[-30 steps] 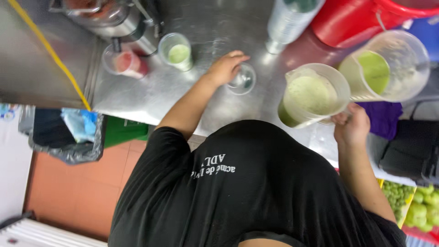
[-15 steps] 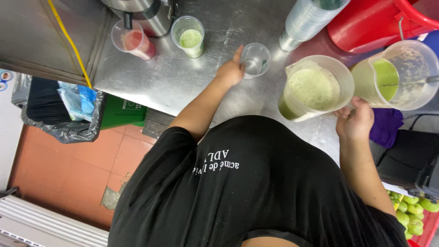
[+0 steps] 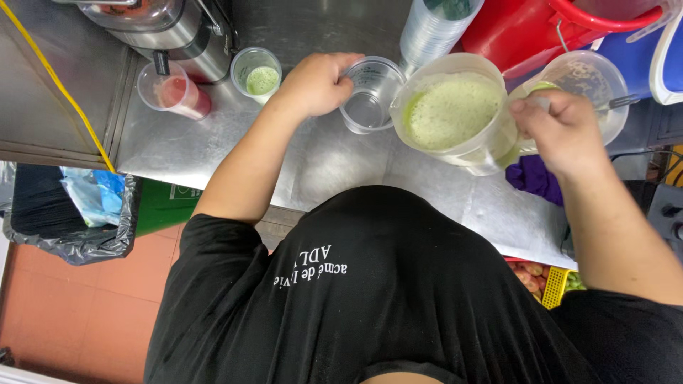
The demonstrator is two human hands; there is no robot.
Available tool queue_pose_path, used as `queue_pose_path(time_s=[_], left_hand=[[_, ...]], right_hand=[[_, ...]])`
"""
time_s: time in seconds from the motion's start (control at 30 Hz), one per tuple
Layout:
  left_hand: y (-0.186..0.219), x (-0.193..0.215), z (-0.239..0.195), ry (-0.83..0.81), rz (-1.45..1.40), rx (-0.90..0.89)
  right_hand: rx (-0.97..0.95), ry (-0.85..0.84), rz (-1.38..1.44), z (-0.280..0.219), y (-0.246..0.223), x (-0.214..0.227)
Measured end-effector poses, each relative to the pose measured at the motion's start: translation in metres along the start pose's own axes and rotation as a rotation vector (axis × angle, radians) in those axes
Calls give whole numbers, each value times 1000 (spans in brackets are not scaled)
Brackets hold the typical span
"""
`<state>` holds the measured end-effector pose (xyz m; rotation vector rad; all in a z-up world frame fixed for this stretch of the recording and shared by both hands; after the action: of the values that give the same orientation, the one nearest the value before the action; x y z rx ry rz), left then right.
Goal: The person pours a green liquid from a large plastic pitcher into multiple clear plastic cups arranged on a stainless steel countertop. The person fills each cup sequentially and places them in rows.
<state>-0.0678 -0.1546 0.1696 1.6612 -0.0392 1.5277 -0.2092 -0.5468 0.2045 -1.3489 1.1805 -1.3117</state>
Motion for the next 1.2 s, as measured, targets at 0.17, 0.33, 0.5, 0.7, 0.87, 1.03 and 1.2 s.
queue_pose_path(time_s=[0.17, 0.33, 0.5, 0.7, 0.87, 1.03, 1.2], left_hand=[[16, 4, -6, -159, -232, 234], [20, 1, -5, -176, -417, 212], [15, -4, -6, -156, -529, 189], [14, -7, -8, -116, -596, 149], [9, -11, -8, -106, -630, 158], [0, -15, -8, -102, -688, 161], [-6, -20, -10, -91, -749, 151]], right_hand=[[59, -93, -282, 16, -49, -10], [31, -45, -466, 24, -70, -11], [65, -85, -474, 31, -76, -6], [63, -94, -499, 39, -81, -3], [16, -66, -566, 46, -83, 0], [48, -74, -548, 47, -90, -7], [74, -86, -548, 46, -97, -13]])
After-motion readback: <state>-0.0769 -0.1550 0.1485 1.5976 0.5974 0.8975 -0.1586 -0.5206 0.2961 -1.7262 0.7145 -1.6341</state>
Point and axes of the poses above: each hand's wrist, its own z-axis towards the middle knuckle, its own x-axis out of the back of the hand, y = z × x, the point moved 1 cm from there along z, towards the middle knuckle, and after that the axes turned 12 degrees about z, right-handed, at the moved point
